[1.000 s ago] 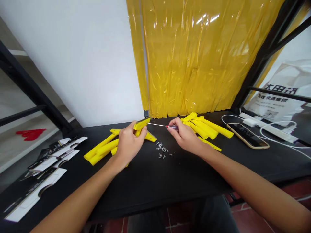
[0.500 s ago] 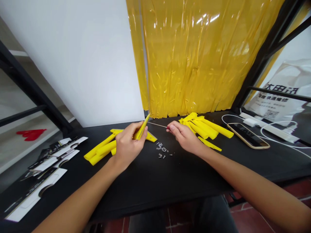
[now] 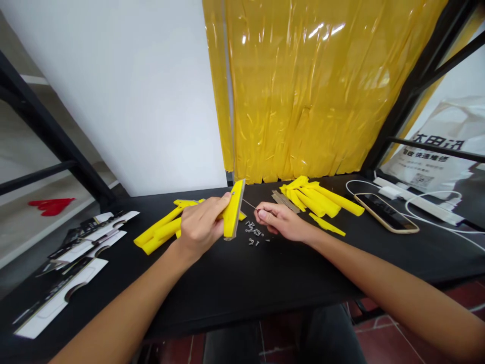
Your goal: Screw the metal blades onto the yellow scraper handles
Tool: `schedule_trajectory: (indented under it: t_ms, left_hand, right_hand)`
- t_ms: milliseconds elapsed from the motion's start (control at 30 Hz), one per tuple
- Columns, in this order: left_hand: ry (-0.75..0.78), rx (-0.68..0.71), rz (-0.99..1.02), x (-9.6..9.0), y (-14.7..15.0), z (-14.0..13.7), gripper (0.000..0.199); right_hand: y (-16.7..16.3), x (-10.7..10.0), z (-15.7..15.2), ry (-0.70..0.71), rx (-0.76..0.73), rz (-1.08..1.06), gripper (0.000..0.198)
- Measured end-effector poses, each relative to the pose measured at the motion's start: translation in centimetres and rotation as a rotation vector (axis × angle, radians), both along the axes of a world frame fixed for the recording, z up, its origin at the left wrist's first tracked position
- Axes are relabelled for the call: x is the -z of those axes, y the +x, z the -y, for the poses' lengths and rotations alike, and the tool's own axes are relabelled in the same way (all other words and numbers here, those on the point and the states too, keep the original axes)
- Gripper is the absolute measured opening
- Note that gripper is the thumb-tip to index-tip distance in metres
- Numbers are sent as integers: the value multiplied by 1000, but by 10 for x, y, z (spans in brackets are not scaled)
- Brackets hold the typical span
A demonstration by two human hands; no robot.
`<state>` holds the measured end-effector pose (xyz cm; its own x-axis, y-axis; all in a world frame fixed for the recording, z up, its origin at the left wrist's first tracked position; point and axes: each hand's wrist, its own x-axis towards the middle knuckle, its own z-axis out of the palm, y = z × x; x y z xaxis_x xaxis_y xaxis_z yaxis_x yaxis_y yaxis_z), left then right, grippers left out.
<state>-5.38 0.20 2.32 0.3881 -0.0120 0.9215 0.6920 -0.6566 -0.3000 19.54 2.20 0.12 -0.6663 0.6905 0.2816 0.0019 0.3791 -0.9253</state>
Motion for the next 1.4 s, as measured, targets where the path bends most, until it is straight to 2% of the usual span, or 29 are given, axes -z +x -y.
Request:
schedule_trajectory:
  t_ms: [167,233,300,433,533,600,667,700,800,867,967,1033,1100,1200,1267,1333,1400]
  left_hand:
    - [-5,9,61,-2,6,3,38]
    - [-44,42,91,-3,8,3,36]
    - [-105,51,128,-3,10,4,32]
    - [-208,-12,177,-4,13,4,21]
    - [-244,-52,184,-2,14,3,18]
    - [-270,-63,184,0,15,2,16]
    - [-282,-56,179,2,16,1,14]
    - [-280,-49,178,2,16,0,14]
    - [-233,-31,166,3,15,-2,17]
    - [-210,-34,152,3,14,-2,20]
    - [-204,-35,135,4,13,-3,22]
    - [-225,-27,115,5,12,-4,24]
    - [-276,-38,105,5,10,-7,24]
    - [-406,-156,173,1,4,-12,18]
    - [-558,-244,263,-4,-2,-16,26]
    - [-794,-230,326,-9,-7,-20,33]
    - [-993,-118,394,-10,-8,-24,36]
  right_hand:
    - [8,-2,-6,-159,-152,-61,37]
    - [8,-2,-7,-186,-158,-42,39]
    - [6,-4,-4,-77,-30,20,38]
    - [1,-9,4,339,329,136,24]
    - [0,-12,7,521,432,195,22]
    - [0,-11,7,552,457,210,25]
    - [0,-10,6,460,430,171,28]
    - [-1,-10,6,352,389,126,29]
    - [-3,-10,6,-118,193,-71,31]
    - [-4,-11,7,-378,52,-188,29]
    - [-3,-13,7,-581,-98,-263,24]
    - [-2,-12,5,-625,-140,-256,23]
    - [0,-10,1,-557,-120,-221,23]
    - [3,-4,-8,-269,-49,-129,27]
    - [7,-1,-13,-75,-34,-25,28]
    - [12,2,-17,40,-36,112,27]
    - [16,3,-20,99,-53,254,26]
